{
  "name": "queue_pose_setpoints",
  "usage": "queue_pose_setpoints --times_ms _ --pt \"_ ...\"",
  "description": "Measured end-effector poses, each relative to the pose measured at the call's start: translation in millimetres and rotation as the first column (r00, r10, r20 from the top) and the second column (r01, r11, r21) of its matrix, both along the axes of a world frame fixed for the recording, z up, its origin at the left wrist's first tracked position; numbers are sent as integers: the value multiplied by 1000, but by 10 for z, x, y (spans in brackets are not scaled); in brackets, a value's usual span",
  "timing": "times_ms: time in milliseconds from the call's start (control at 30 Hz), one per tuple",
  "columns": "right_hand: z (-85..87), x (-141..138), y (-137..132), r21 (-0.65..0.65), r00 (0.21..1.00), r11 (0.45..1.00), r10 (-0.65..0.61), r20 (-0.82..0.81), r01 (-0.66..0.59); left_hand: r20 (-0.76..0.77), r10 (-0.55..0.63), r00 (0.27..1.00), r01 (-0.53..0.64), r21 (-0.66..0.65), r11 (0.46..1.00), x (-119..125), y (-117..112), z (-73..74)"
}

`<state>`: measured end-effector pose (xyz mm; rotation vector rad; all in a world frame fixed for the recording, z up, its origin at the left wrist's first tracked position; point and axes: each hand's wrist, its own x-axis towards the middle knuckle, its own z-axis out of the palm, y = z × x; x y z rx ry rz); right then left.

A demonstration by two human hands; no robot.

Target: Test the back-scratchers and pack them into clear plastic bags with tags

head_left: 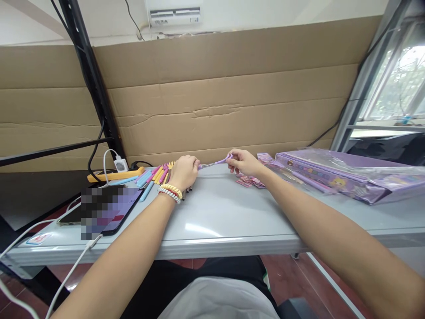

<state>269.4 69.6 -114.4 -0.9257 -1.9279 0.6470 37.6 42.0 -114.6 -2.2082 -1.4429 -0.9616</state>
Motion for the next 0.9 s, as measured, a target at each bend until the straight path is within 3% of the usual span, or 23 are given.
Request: queue_pose_setpoints --times_ms 167,367,567,667,800,900 --pt "33 -17 -14 -34 987 991 123 -104 -128 37 -41 998 37 95 995 24 -42 8" --pt "69 -53 -66 -164 963 964 175 -205 -210 -79 -33 996 25 -93 995 29 -88 62" --pt "112 -32 -145 -223 923 925 233 -305 -307 -55 -22 998 21 -9 1000 24 -65 34" --pt "95 -56 -135 -209 938 942 199 -284 -264 -39 -12 999 13 27 1000 18 -53 23" --pt "20 -151 -110 -73 966 987 124 -227 -143 -33 5 999 -4 30 1000 18 -54 22" --pt "-17 -231 -125 -43 980 994 90 -179 -99 -37 21 999 -21 1 1000 30 -66 21"
